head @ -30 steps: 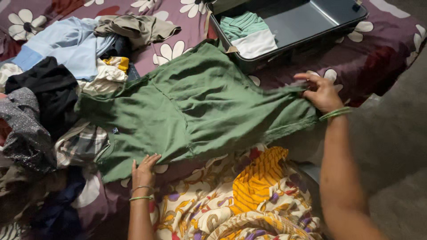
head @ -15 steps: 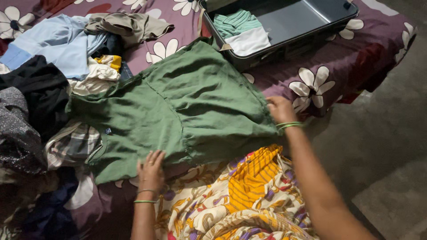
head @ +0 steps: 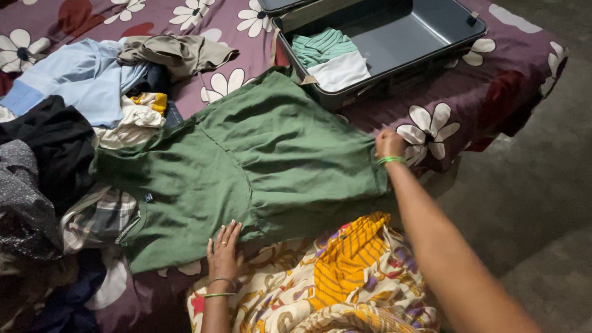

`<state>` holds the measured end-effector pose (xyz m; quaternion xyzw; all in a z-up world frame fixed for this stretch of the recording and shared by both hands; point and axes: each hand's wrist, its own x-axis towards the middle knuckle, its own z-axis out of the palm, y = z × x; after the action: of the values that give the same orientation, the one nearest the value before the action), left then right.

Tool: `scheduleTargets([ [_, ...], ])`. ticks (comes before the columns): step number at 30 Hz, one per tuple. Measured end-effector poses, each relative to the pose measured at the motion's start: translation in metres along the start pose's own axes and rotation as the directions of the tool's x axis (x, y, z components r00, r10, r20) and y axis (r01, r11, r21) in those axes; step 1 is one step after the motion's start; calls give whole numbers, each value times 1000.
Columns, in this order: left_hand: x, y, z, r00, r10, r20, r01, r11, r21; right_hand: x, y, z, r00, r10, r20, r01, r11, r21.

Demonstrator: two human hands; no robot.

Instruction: The person picks up a green garment from a pile on a bed, spreads it out, and then meticulously folds it into a compact rectangular shape before placing it into an open suitcase.

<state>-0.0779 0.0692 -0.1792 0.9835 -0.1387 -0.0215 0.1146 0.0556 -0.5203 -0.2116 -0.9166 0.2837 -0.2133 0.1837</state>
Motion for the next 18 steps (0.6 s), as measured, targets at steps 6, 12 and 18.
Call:
scheduleTargets([
  [6,0,4,1,1000,-9,-7,9,1000,14,16,18,-12,945,86,-315,32,936,351],
  [12,7,15,-11,998,26,-60,-26,1000,3,-62,-69,-53,928,-236,-287,324,892,315],
  [18,10,58,-22,978,183,-103,-185,983,-15,-177,-149,-56,517,-852,-84,856,514,52],
])
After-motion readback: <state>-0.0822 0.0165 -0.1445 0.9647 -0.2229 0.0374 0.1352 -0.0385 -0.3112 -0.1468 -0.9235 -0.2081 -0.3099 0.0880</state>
